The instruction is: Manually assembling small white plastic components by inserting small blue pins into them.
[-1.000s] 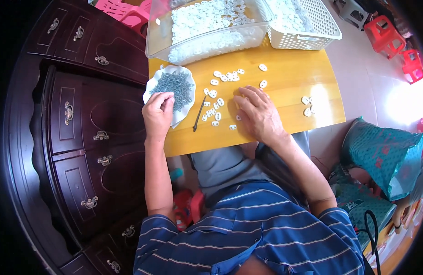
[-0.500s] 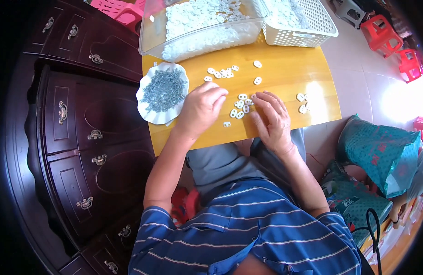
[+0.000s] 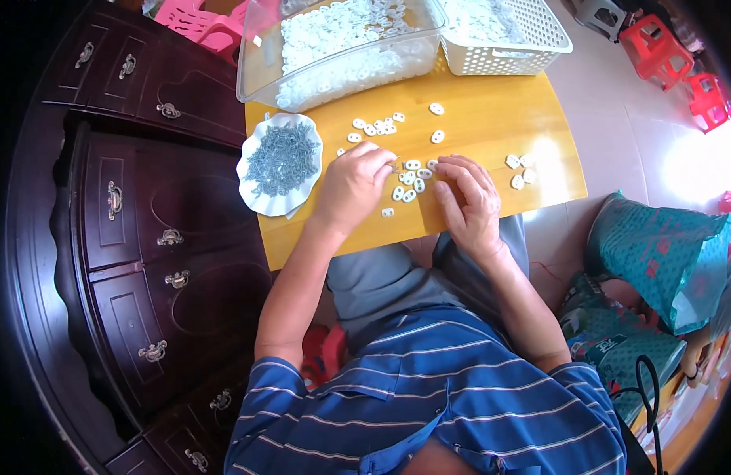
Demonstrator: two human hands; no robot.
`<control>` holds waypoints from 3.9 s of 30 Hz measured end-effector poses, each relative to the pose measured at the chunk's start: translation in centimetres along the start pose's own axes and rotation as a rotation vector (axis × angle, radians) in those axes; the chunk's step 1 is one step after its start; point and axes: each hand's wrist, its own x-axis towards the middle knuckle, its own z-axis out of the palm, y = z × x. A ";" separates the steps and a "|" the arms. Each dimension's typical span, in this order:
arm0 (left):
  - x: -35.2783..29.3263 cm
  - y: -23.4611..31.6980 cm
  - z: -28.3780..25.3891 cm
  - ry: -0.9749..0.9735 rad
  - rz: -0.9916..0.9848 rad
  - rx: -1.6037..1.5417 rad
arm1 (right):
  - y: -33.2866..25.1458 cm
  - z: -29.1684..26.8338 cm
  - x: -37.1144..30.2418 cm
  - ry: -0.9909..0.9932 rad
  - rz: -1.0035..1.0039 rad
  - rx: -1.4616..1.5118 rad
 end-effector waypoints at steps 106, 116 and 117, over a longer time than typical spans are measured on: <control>-10.9 10.4 1.1 0.428 0.103 -0.371 | -5.1 -1.6 -10.9 -0.532 0.775 1.419; -12.6 10.7 3.7 0.364 0.113 -0.424 | -3.1 -1.7 -11.7 -0.503 0.807 1.712; -12.6 10.8 3.8 0.359 0.123 -0.424 | -2.7 -1.6 -11.6 -0.534 0.803 1.745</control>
